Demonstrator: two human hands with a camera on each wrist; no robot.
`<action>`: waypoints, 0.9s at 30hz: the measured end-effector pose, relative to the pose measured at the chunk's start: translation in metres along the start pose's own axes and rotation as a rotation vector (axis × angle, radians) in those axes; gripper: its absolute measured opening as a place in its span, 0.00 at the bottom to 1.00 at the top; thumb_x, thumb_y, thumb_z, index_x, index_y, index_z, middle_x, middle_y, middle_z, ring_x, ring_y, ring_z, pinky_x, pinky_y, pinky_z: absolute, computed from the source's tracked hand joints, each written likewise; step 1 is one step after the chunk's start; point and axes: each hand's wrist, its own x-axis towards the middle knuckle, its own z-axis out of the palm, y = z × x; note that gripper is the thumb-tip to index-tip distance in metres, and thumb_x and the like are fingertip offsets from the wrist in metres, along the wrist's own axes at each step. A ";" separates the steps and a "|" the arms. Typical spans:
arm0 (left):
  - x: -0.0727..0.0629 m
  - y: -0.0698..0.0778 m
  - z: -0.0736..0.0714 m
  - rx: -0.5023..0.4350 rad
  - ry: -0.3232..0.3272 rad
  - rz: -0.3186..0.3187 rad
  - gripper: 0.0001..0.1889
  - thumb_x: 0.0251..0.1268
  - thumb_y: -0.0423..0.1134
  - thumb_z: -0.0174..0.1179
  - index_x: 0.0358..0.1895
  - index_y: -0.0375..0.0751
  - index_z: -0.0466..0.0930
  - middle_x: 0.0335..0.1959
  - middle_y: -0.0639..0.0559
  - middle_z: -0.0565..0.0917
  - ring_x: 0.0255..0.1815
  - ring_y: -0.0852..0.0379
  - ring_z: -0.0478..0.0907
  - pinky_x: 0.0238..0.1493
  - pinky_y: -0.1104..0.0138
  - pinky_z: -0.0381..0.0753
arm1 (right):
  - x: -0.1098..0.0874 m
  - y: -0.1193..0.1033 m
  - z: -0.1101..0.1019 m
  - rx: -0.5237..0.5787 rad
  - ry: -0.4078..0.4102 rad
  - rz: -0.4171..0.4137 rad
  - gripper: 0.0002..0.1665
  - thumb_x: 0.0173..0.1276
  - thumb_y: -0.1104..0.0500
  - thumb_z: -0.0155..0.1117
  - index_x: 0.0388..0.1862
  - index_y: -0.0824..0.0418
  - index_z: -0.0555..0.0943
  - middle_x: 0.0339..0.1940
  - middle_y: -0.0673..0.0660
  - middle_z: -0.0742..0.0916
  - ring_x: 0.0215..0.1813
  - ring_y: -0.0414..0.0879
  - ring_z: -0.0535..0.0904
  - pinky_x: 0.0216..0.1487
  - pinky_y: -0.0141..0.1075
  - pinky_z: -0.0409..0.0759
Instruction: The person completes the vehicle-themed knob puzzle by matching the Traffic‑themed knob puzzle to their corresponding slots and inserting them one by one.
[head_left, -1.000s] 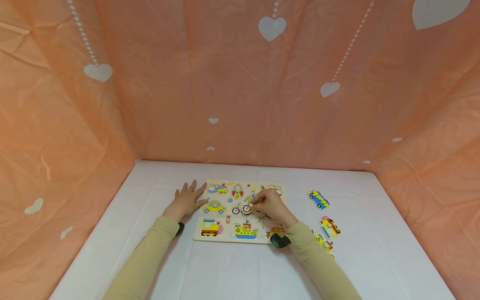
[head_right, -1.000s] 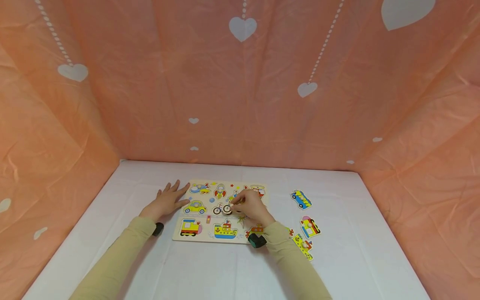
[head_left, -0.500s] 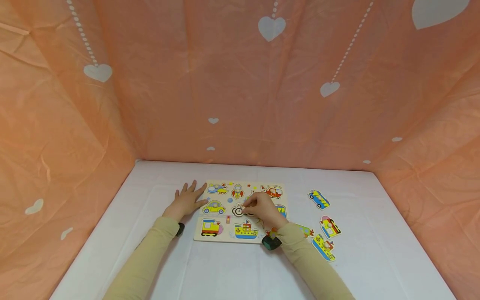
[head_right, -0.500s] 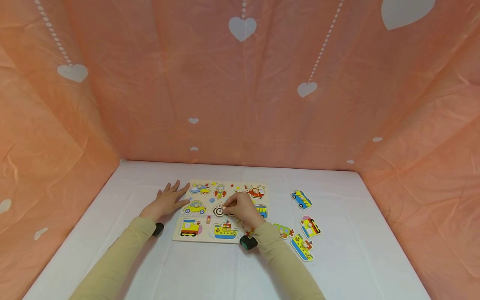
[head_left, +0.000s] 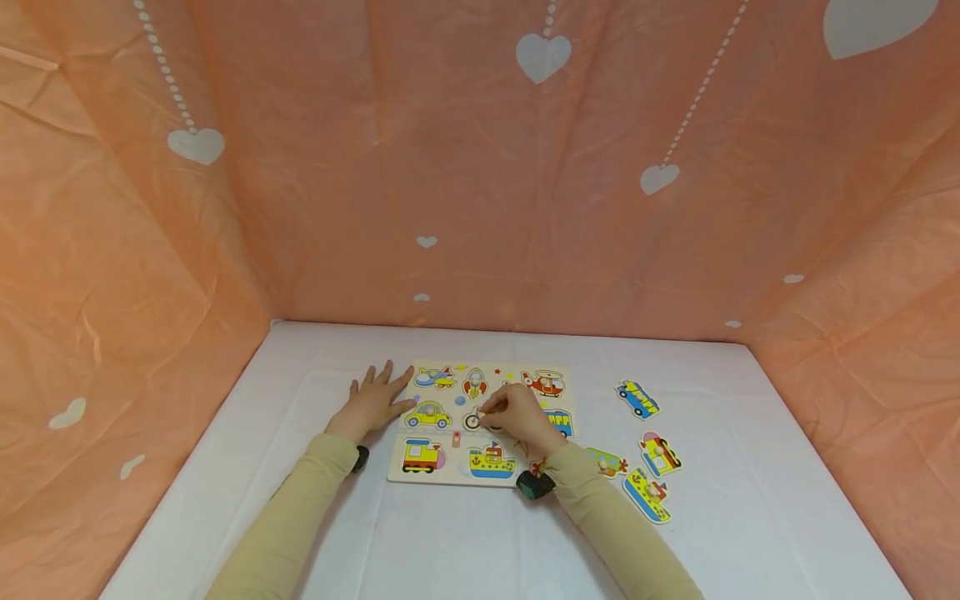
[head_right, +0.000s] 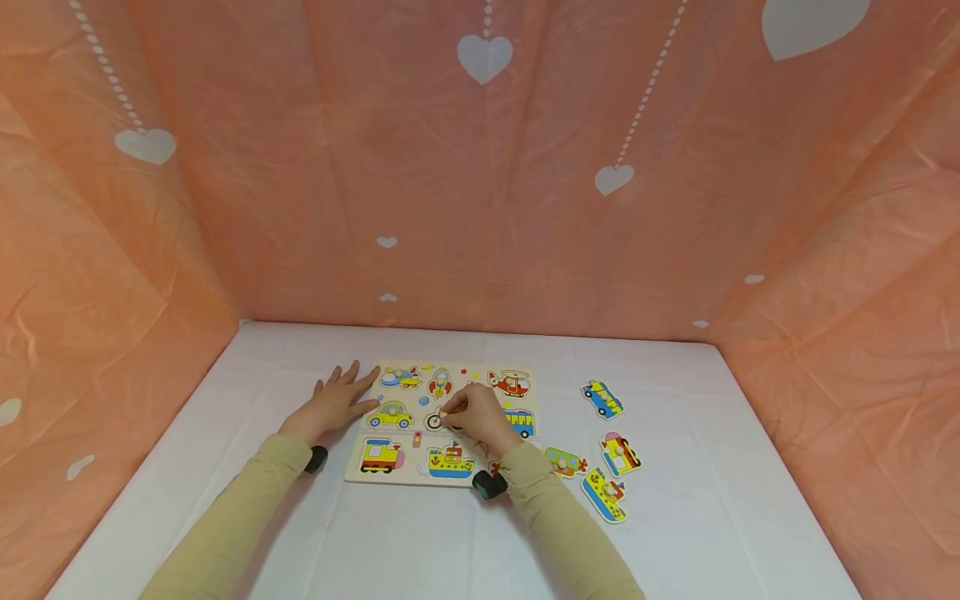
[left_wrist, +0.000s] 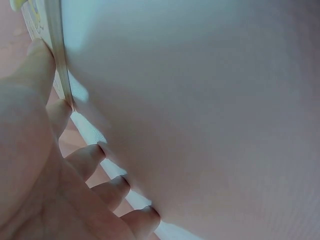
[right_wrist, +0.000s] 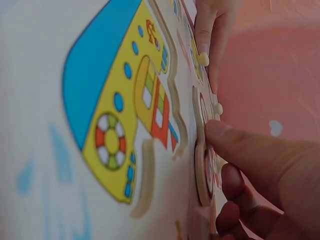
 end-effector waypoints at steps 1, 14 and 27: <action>0.000 0.000 0.000 -0.001 -0.002 -0.001 0.37 0.69 0.55 0.54 0.76 0.48 0.52 0.75 0.31 0.44 0.72 0.26 0.36 0.65 0.33 0.37 | 0.000 0.000 0.000 0.006 0.002 0.002 0.05 0.52 0.64 0.77 0.29 0.61 0.87 0.28 0.49 0.83 0.31 0.42 0.76 0.30 0.32 0.77; -0.001 0.002 0.000 -0.006 0.007 -0.011 0.37 0.69 0.54 0.55 0.76 0.48 0.52 0.75 0.31 0.45 0.72 0.26 0.36 0.65 0.33 0.36 | 0.002 0.000 0.004 0.012 0.012 0.020 0.05 0.51 0.64 0.77 0.28 0.60 0.88 0.30 0.50 0.83 0.34 0.42 0.75 0.33 0.34 0.76; 0.001 0.001 0.001 -0.002 0.000 -0.010 0.37 0.69 0.54 0.54 0.76 0.48 0.51 0.75 0.32 0.44 0.72 0.27 0.36 0.65 0.34 0.36 | -0.004 0.001 -0.005 0.066 -0.037 0.024 0.12 0.53 0.67 0.75 0.38 0.62 0.86 0.34 0.51 0.84 0.37 0.42 0.78 0.37 0.32 0.79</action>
